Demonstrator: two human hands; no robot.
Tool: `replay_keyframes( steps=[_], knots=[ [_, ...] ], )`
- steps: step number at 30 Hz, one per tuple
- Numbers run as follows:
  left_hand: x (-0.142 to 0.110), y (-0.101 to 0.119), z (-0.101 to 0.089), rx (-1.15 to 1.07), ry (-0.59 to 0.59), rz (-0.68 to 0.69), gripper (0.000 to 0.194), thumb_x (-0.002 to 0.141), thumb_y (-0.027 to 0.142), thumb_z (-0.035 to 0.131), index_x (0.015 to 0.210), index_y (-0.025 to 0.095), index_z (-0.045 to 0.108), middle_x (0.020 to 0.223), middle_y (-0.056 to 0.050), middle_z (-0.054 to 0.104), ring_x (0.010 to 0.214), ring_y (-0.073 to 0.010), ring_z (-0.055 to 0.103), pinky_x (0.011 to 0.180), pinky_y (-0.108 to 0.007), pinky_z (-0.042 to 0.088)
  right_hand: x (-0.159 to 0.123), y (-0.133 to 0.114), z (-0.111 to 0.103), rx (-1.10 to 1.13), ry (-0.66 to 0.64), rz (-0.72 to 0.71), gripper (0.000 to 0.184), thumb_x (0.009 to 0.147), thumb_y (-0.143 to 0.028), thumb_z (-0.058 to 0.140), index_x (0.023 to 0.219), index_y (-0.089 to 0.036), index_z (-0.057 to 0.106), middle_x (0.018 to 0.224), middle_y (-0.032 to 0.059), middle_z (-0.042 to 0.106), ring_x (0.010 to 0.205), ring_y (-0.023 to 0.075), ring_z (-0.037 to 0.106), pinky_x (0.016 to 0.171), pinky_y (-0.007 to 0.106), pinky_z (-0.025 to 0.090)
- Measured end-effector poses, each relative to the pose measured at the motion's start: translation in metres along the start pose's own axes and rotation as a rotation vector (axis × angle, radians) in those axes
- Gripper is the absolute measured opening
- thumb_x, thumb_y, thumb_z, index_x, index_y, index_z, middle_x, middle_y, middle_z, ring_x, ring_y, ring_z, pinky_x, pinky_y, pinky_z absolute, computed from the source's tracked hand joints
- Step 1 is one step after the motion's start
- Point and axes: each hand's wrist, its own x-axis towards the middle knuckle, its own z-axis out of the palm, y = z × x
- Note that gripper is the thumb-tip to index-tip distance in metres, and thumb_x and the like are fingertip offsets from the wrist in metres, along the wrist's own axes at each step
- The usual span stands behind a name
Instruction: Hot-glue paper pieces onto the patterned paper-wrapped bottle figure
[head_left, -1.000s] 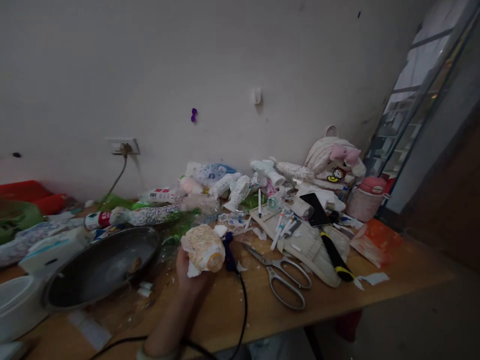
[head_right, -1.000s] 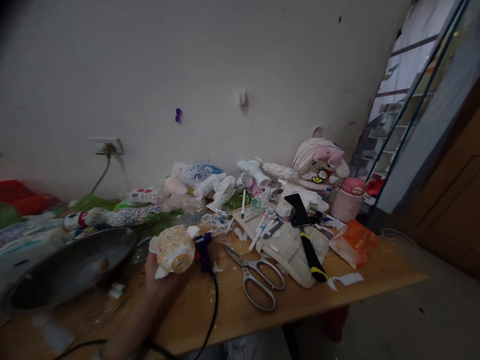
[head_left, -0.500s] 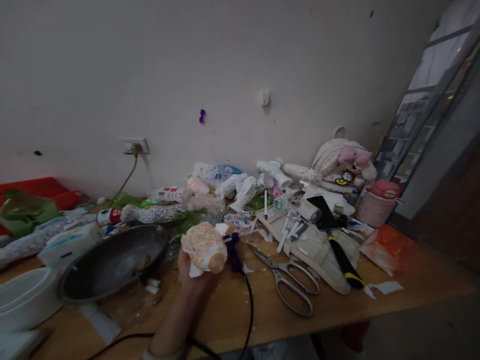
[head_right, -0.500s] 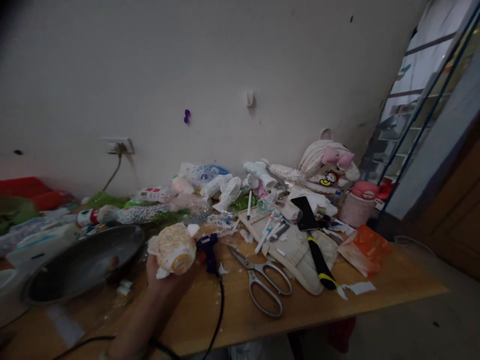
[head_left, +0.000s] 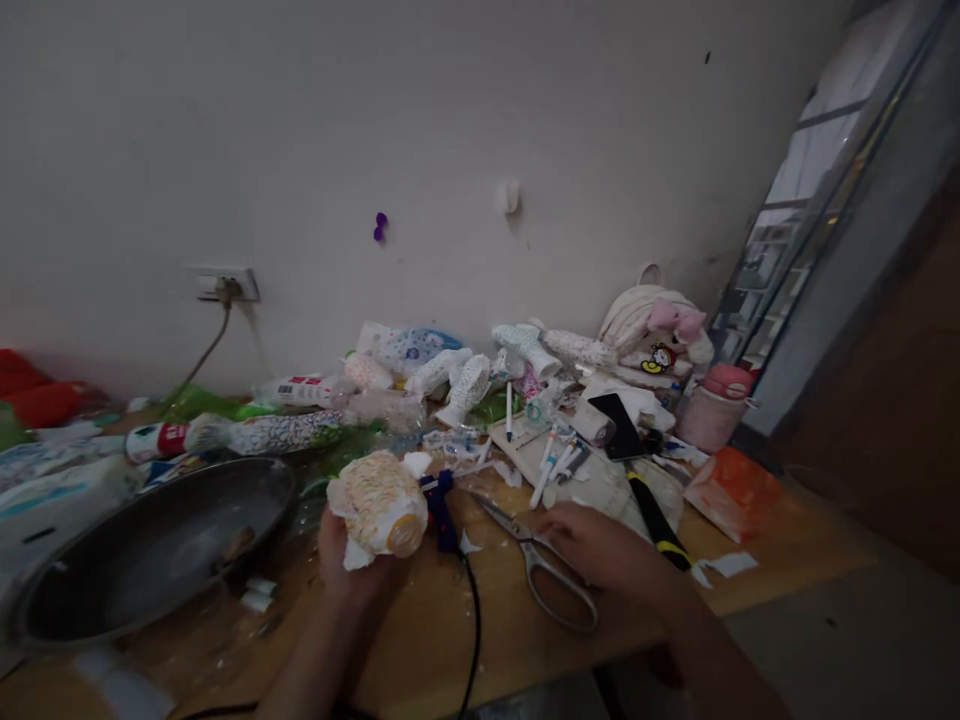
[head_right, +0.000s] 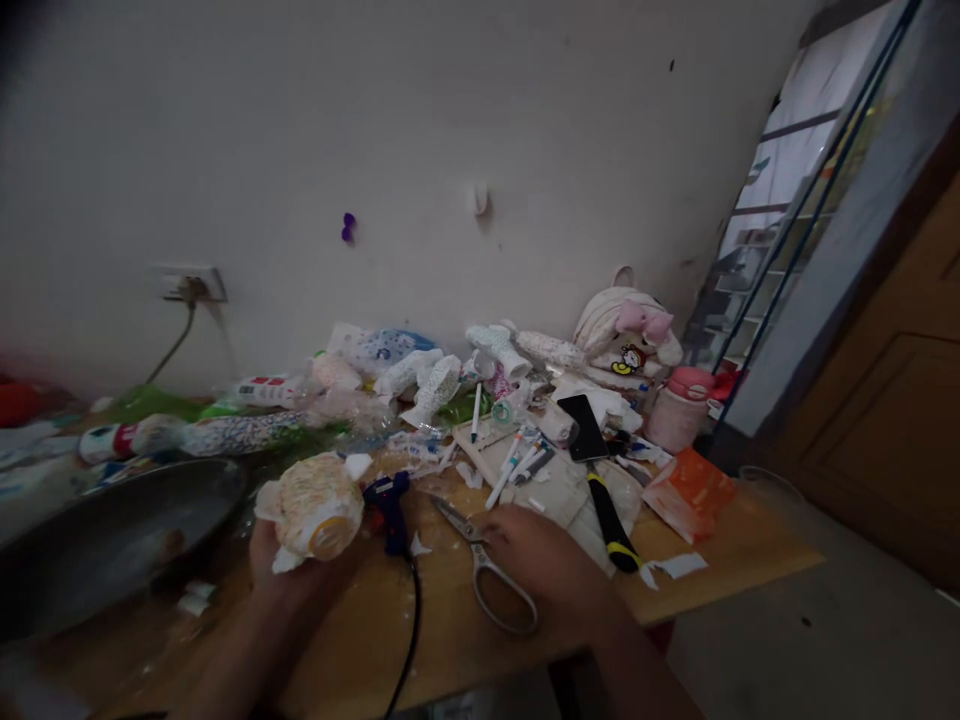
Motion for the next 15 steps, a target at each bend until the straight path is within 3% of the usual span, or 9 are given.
replay_keyframes(
  steps=[3, 5, 7, 11, 15],
  knots=[
    [-0.001, 0.000, -0.001, 0.049, 0.029, -0.036, 0.036, 0.085, 0.041, 0.045, 0.112, 0.024, 0.063, 0.111, -0.009, 0.070, 0.103, -0.0296, 0.064, 0.094, -0.047, 0.048, 0.018, 0.026, -0.026, -0.308, 0.196, 0.184, 0.035, 0.088, -0.009, 0.037, 0.113, -0.010, 0.061, 0.116, 0.0179, 0.059, 0.105, 0.0261, 0.058, 0.087, 0.033, 0.041],
    [-0.002, 0.000, -0.001, 0.057, 0.031, -0.033, 0.035, 0.085, 0.039, 0.047, 0.111, 0.023, 0.063, 0.111, -0.010, 0.070, 0.102, -0.0283, 0.065, 0.095, -0.045, 0.048, 0.028, 0.042, -0.035, -0.481, 0.214, 0.382, 0.041, 0.087, -0.002, 0.032, 0.120, -0.005, 0.055, 0.119, 0.0232, 0.056, 0.105, 0.0281, 0.058, 0.083, 0.034, 0.042],
    [-0.001, 0.000, -0.001, 0.053, 0.042, -0.021, 0.034, 0.084, 0.038, 0.047, 0.110, 0.024, 0.063, 0.108, -0.007, 0.072, 0.102, -0.0268, 0.065, 0.095, -0.044, 0.048, 0.035, 0.057, -0.039, -0.537, 0.169, 0.490, 0.042, 0.086, 0.000, 0.031, 0.121, -0.006, 0.054, 0.118, 0.0242, 0.056, 0.104, 0.0280, 0.060, 0.079, 0.032, 0.043],
    [0.000, 0.001, 0.002, 0.061, 0.100, -0.028, 0.033, 0.083, 0.040, 0.045, 0.105, 0.027, 0.065, 0.101, -0.004, 0.073, 0.099, -0.0266, 0.067, 0.093, -0.043, 0.049, 0.048, 0.077, -0.043, -0.535, 0.134, 0.527, 0.034, 0.085, -0.005, 0.041, 0.115, -0.007, 0.056, 0.107, 0.0222, 0.063, 0.102, 0.0289, 0.063, 0.075, 0.031, 0.044],
    [0.001, 0.001, 0.002, 0.072, 0.019, -0.040, 0.031, 0.084, 0.036, 0.043, 0.100, 0.025, 0.068, 0.099, -0.006, 0.074, 0.098, -0.0281, 0.067, 0.089, -0.045, 0.052, 0.063, 0.078, -0.045, -0.546, 0.175, 0.500, 0.033, 0.086, -0.014, 0.046, 0.116, -0.008, 0.056, 0.112, 0.0223, 0.063, 0.104, 0.0285, 0.062, 0.077, 0.031, 0.044]
  ],
)
